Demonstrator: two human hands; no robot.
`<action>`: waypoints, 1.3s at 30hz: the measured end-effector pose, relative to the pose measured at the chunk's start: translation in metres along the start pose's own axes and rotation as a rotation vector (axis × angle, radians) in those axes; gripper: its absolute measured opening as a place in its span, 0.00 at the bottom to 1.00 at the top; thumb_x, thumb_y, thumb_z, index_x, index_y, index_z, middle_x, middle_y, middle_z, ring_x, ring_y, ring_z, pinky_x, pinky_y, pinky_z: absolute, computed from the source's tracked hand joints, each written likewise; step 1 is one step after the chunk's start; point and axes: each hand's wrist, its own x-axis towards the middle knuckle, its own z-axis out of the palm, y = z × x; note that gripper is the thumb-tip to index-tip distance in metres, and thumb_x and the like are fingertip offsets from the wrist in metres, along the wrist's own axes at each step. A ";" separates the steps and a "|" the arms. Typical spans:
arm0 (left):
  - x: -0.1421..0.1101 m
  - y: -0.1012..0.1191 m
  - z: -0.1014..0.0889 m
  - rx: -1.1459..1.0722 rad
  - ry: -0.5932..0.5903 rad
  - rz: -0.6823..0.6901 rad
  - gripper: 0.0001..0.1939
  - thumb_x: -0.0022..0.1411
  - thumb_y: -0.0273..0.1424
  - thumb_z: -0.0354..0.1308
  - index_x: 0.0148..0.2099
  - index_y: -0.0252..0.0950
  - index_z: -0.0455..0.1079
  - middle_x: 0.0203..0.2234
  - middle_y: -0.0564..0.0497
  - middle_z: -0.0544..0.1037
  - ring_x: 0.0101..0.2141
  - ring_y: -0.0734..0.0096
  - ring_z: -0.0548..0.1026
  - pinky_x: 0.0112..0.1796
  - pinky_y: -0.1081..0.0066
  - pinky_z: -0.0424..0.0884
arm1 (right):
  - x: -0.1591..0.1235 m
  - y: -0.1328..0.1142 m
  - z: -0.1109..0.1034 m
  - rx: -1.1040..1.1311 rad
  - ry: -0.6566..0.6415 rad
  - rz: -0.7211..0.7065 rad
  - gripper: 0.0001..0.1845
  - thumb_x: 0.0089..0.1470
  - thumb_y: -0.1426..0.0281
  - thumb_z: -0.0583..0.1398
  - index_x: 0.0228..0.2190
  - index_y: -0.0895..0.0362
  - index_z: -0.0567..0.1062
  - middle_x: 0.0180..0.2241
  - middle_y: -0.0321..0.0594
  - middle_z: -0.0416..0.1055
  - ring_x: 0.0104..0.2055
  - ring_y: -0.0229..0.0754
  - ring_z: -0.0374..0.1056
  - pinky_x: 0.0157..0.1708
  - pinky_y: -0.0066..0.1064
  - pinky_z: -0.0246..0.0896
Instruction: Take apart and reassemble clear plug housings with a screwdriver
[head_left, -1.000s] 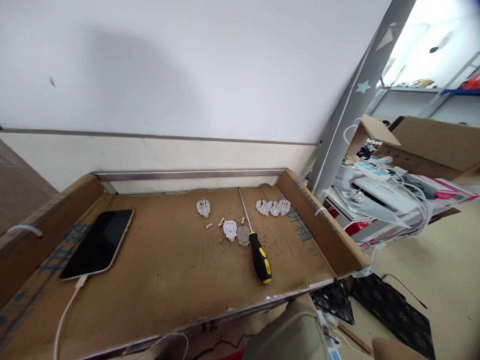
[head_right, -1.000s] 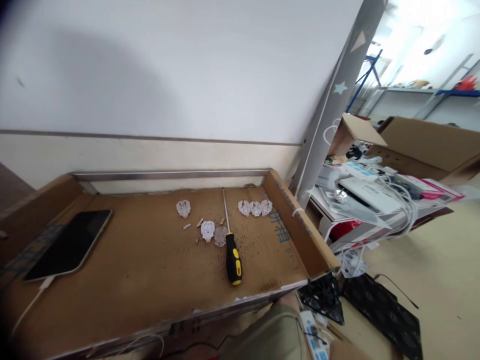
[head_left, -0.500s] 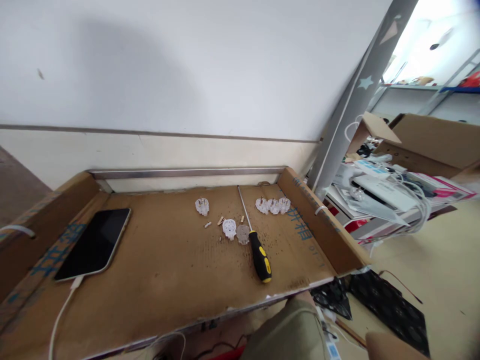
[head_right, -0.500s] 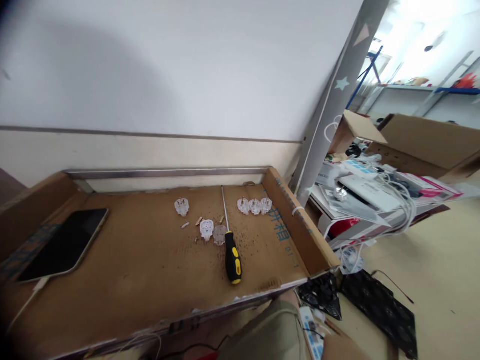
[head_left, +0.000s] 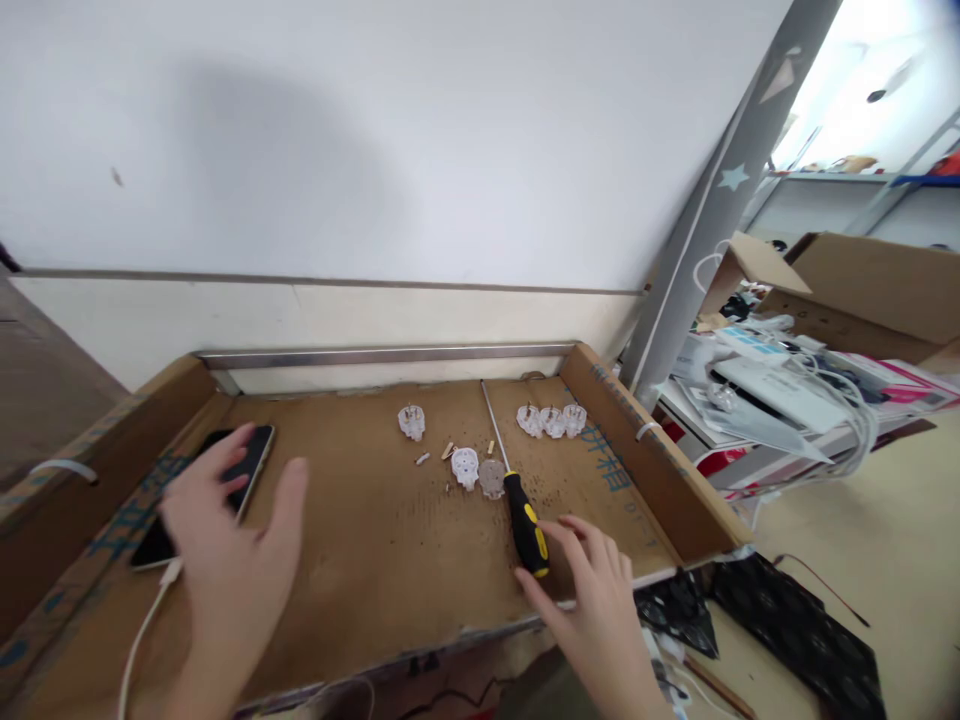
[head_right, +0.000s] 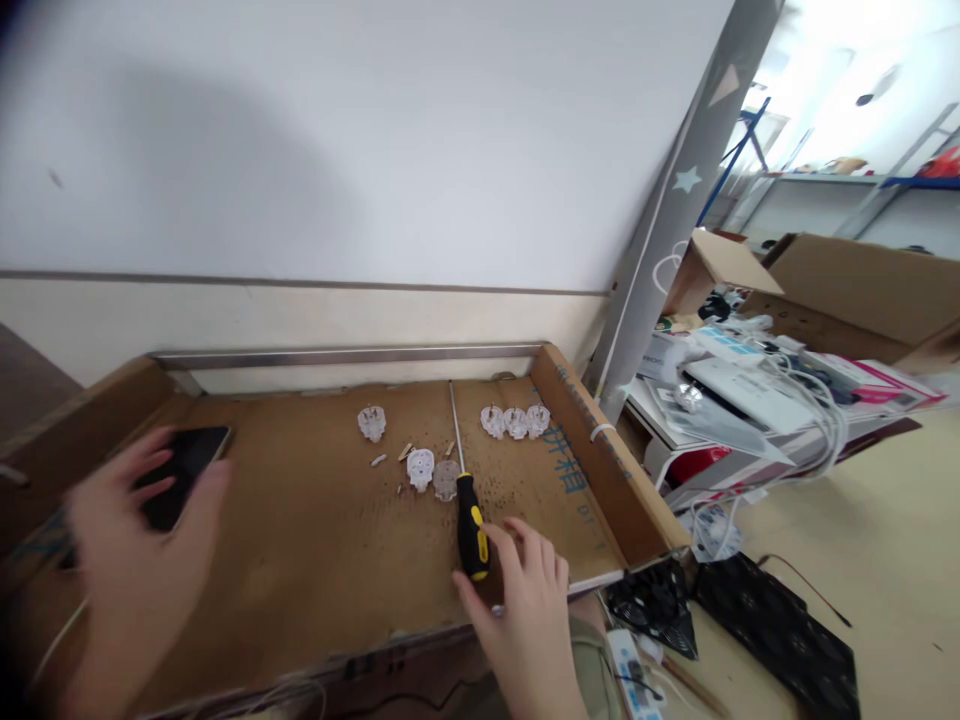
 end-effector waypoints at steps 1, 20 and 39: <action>0.007 -0.003 0.003 0.059 -0.024 0.018 0.24 0.63 0.39 0.51 0.58 0.34 0.58 0.54 0.42 0.65 0.53 0.54 0.63 0.53 0.52 0.61 | 0.002 0.004 0.005 0.000 -0.026 0.018 0.20 0.48 0.60 0.61 0.44 0.51 0.68 0.40 0.39 0.68 0.42 0.42 0.65 0.37 0.35 0.61; 0.034 0.033 0.071 0.089 -0.605 0.551 0.12 0.59 0.35 0.51 0.42 0.41 0.72 0.39 0.50 0.77 0.41 0.61 0.72 0.43 0.64 0.64 | 0.036 0.043 0.017 -0.210 0.013 0.216 0.09 0.52 0.66 0.54 0.36 0.56 0.68 0.35 0.42 0.66 0.38 0.46 0.59 0.36 0.35 0.49; 0.032 0.010 0.075 -0.035 -0.574 0.412 0.12 0.62 0.39 0.49 0.37 0.42 0.73 0.36 0.53 0.78 0.38 0.65 0.72 0.39 0.67 0.65 | 0.046 0.058 0.028 -0.074 -0.044 0.213 0.11 0.51 0.70 0.53 0.38 0.56 0.69 0.35 0.41 0.67 0.38 0.43 0.60 0.38 0.33 0.52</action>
